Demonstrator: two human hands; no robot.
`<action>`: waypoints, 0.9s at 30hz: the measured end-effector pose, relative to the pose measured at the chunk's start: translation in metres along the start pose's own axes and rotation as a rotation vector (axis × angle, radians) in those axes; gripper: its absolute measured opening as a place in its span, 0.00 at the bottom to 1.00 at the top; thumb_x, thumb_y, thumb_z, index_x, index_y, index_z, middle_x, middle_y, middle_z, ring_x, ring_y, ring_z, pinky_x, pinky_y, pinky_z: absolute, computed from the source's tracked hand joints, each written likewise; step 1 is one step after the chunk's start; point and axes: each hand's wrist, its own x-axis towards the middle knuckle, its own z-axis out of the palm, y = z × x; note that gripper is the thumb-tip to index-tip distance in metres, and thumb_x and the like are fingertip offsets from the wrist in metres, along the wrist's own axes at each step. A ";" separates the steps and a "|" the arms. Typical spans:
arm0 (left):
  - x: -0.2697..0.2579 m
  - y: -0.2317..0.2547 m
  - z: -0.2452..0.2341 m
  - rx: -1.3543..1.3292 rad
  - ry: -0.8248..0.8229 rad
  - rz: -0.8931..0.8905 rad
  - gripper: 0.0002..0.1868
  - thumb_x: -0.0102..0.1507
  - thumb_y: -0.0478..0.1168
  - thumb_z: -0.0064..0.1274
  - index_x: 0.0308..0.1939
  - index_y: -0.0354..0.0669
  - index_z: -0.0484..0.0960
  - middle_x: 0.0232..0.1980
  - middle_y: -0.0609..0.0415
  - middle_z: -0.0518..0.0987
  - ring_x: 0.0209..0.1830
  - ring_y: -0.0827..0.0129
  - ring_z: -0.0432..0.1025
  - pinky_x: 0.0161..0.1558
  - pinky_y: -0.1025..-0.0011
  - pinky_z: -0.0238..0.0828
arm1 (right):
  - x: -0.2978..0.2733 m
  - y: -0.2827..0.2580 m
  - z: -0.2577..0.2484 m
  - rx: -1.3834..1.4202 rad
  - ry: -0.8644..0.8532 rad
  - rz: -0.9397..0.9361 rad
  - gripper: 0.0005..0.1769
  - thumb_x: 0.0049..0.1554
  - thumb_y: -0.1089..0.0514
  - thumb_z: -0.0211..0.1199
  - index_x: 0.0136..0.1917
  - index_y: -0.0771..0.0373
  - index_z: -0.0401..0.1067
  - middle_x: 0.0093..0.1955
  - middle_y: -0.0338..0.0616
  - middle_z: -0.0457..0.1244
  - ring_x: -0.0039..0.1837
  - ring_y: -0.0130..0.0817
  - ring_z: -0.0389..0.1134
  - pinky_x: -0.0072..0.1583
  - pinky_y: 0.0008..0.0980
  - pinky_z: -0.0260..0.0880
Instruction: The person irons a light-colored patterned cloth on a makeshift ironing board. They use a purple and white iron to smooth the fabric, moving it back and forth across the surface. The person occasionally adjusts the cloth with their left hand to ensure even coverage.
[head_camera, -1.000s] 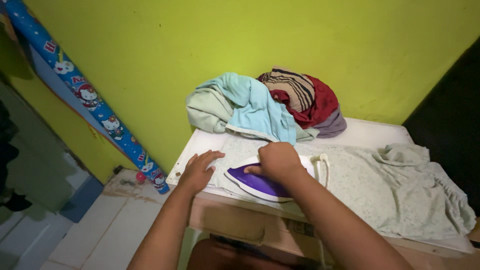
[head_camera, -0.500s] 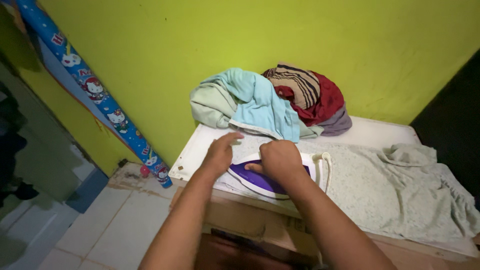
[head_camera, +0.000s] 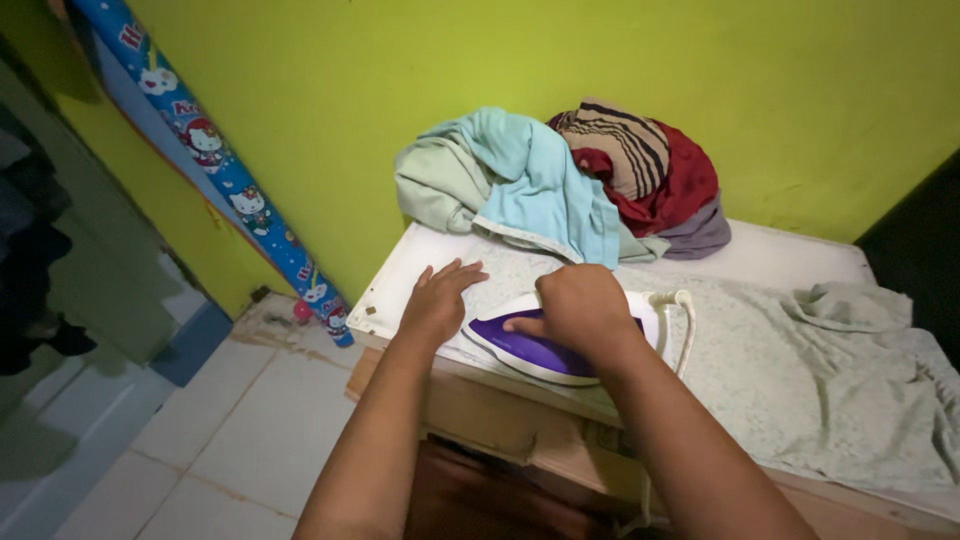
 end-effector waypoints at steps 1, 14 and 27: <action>-0.001 0.001 -0.002 -0.012 0.003 -0.002 0.32 0.55 0.24 0.38 0.58 0.54 0.81 0.70 0.63 0.74 0.75 0.61 0.61 0.75 0.49 0.44 | -0.001 0.000 0.000 -0.001 0.003 -0.008 0.41 0.43 0.20 0.66 0.31 0.64 0.77 0.31 0.53 0.68 0.39 0.52 0.71 0.45 0.48 0.71; 0.005 0.011 -0.004 0.026 -0.028 -0.096 0.23 0.67 0.31 0.36 0.58 0.56 0.82 0.70 0.64 0.74 0.75 0.63 0.61 0.75 0.53 0.44 | 0.015 -0.002 0.037 -0.024 0.177 0.115 0.33 0.56 0.31 0.56 0.29 0.59 0.80 0.29 0.49 0.69 0.36 0.49 0.70 0.37 0.49 0.67; 0.001 0.014 -0.005 0.014 0.006 -0.088 0.22 0.67 0.32 0.37 0.57 0.56 0.82 0.70 0.63 0.75 0.75 0.63 0.62 0.75 0.52 0.46 | 0.007 -0.013 0.043 0.098 0.442 0.261 0.22 0.52 0.40 0.63 0.30 0.61 0.77 0.28 0.52 0.68 0.31 0.49 0.70 0.37 0.47 0.69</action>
